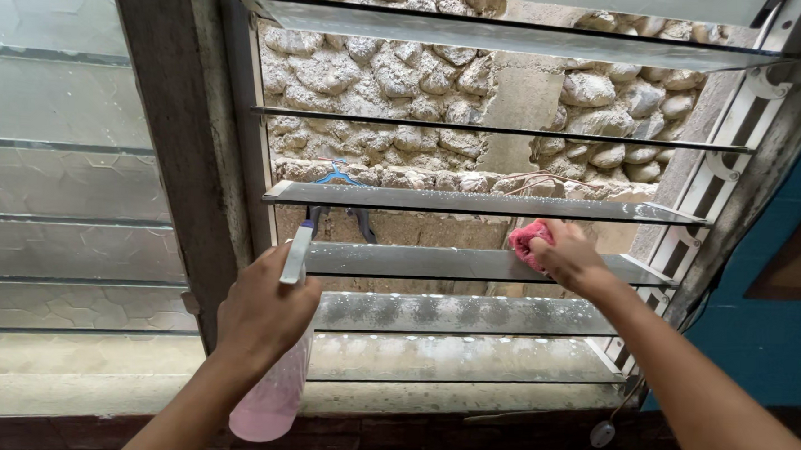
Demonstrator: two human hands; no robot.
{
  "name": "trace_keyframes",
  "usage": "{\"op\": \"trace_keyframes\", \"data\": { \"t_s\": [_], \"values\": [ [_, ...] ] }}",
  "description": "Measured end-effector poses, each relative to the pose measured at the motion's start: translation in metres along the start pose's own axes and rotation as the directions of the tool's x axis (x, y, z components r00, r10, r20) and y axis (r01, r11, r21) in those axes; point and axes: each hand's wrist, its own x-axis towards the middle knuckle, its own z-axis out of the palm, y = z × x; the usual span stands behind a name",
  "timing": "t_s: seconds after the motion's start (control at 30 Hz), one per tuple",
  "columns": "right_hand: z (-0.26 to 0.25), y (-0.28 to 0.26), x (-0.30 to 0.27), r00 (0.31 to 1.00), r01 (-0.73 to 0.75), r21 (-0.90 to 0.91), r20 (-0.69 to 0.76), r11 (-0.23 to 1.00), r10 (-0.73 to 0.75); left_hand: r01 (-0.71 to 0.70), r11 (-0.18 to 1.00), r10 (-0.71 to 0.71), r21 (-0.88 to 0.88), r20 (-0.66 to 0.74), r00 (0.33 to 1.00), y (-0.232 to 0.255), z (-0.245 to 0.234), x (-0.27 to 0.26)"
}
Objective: The person cleans a window with horizontal slats using a spray bottle and a red cloth. They spray the cleaning solution onto the glass and wipe it down, working systematically from the bottom slats upwards to the top.
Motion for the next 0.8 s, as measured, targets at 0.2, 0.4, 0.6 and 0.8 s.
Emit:
{"op": "trace_keyframes", "data": {
  "t_s": [0.2, 0.4, 0.6, 0.8],
  "values": [
    [0.014, -0.101, -0.029, 0.984, -0.131, 0.084, 0.130, 0.988, 0.119, -0.015, 0.998, 0.013, -0.059, -0.041, 0.999, -0.021, -0.007, -0.009],
    [0.050, -0.260, -0.056, 0.974, 0.157, 0.179, 0.135, 0.971, -0.183, 0.051, 0.994, -0.054, -0.092, -0.035, 0.998, -0.049, -0.020, -0.006],
    [0.074, -0.342, -0.073, 0.954, 0.269, 0.211, 0.077, 0.940, -0.290, 0.126, 0.991, -0.125, -0.042, 0.038, 0.992, -0.049, -0.029, -0.005],
    [0.066, -0.323, -0.076, 0.951, 0.281, 0.217, 0.072, 0.935, -0.302, 0.133, 0.988, -0.132, -0.082, 0.022, 0.991, -0.031, -0.020, -0.009]
  ]
}}
